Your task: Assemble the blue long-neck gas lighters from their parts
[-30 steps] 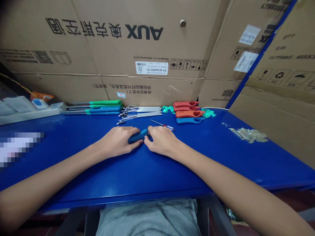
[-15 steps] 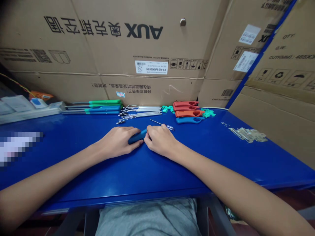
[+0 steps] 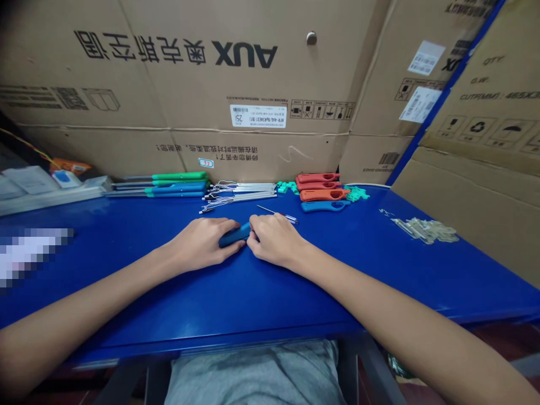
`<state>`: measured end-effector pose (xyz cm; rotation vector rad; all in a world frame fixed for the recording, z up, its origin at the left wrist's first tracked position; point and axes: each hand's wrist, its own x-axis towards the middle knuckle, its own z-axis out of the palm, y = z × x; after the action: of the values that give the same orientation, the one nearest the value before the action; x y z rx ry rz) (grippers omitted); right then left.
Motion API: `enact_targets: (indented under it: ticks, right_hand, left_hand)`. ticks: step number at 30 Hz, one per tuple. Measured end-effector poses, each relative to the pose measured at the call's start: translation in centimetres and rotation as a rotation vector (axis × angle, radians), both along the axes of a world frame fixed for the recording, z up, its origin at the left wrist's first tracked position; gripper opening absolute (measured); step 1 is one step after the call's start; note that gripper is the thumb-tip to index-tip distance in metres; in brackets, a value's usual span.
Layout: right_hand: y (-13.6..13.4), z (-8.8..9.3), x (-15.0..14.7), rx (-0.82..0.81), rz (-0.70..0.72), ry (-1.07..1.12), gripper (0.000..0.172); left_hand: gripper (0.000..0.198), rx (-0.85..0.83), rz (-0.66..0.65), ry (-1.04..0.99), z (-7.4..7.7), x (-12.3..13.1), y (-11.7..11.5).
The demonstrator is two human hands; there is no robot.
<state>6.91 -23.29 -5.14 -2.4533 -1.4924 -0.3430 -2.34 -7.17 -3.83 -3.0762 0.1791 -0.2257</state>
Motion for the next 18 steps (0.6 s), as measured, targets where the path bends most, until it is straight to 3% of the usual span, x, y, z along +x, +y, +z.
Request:
enact_targets:
  ticks: [18]
  right_hand:
    - [0.58, -0.43, -0.57, -0.066, -0.073, -0.126, 0.024]
  left_hand:
    - [0.029, 0.041, -0.031, -0.005, -0.02, -0.08, -0.26]
